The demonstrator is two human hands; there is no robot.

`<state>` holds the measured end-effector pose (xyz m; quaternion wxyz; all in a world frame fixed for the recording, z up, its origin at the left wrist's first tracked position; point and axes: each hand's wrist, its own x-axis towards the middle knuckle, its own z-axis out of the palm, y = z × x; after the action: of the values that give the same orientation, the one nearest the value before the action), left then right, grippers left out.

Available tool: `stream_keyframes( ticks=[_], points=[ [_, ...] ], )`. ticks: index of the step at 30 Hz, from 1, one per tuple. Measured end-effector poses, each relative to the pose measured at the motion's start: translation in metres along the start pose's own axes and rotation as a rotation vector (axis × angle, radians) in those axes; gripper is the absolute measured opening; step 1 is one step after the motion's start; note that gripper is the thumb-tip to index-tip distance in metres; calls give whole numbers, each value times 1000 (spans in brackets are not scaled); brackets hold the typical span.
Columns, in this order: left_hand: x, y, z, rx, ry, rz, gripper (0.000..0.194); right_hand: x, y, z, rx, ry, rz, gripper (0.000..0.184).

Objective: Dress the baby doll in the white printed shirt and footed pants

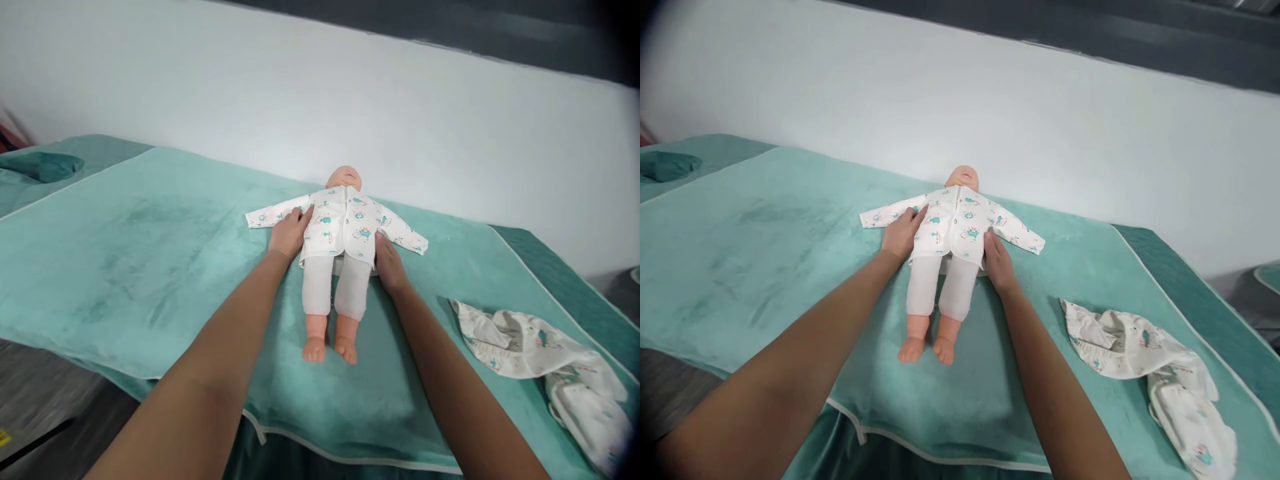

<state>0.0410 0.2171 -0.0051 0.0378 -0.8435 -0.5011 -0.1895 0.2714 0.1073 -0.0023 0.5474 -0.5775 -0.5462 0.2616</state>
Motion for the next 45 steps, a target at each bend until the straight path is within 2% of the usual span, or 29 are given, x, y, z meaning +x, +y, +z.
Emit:
stream_keyframes(
  ticks=[4, 7, 9, 14, 18, 23, 27, 33, 38, 40, 42, 45],
  points=[
    [-5, 3, -2, -99, 26, -117, 39, -10, 6, -2, -70, 115, 83, 50],
    [-19, 8, -9, -131, 50, -176, 30, -26, 8, -6, -77, 120, 127, 52],
    [-35, 11, -14, -157, 62, -181, 27, -39, 8, -10, -49, 120, 122, 52],
    [-84, 20, -21, -232, 35, -119, 24, -68, 6, -19, 0, 220, 150, 46],
    [-110, 27, -21, -267, 18, -114, 30, -83, 0, -16, -22, 183, 146, 52],
    [-117, 36, -27, -271, 37, -135, 27, -89, -9, -5, -225, 143, 160, 60],
    [-122, 42, -33, -235, 76, -166, 24, -86, -11, 0, -359, 175, 170, 45],
    [-127, 39, -33, -196, 128, -230, 20, -91, -10, -8, -379, 290, 160, 41],
    [-127, 35, -34, -225, 147, -198, 18, -121, -13, -13, -395, 306, 114, 39],
    [-129, 35, -35, -243, 151, -186, 19, -138, -14, -18, -453, 307, 52, 36],
    [-133, 36, -36, -259, 151, -177, 21, -153, -12, -30, -610, 295, -60, 33],
    [-143, 38, -41, -287, 147, -174, 24, -169, -8, -65, -941, 293, -169, 37]
  ],
)
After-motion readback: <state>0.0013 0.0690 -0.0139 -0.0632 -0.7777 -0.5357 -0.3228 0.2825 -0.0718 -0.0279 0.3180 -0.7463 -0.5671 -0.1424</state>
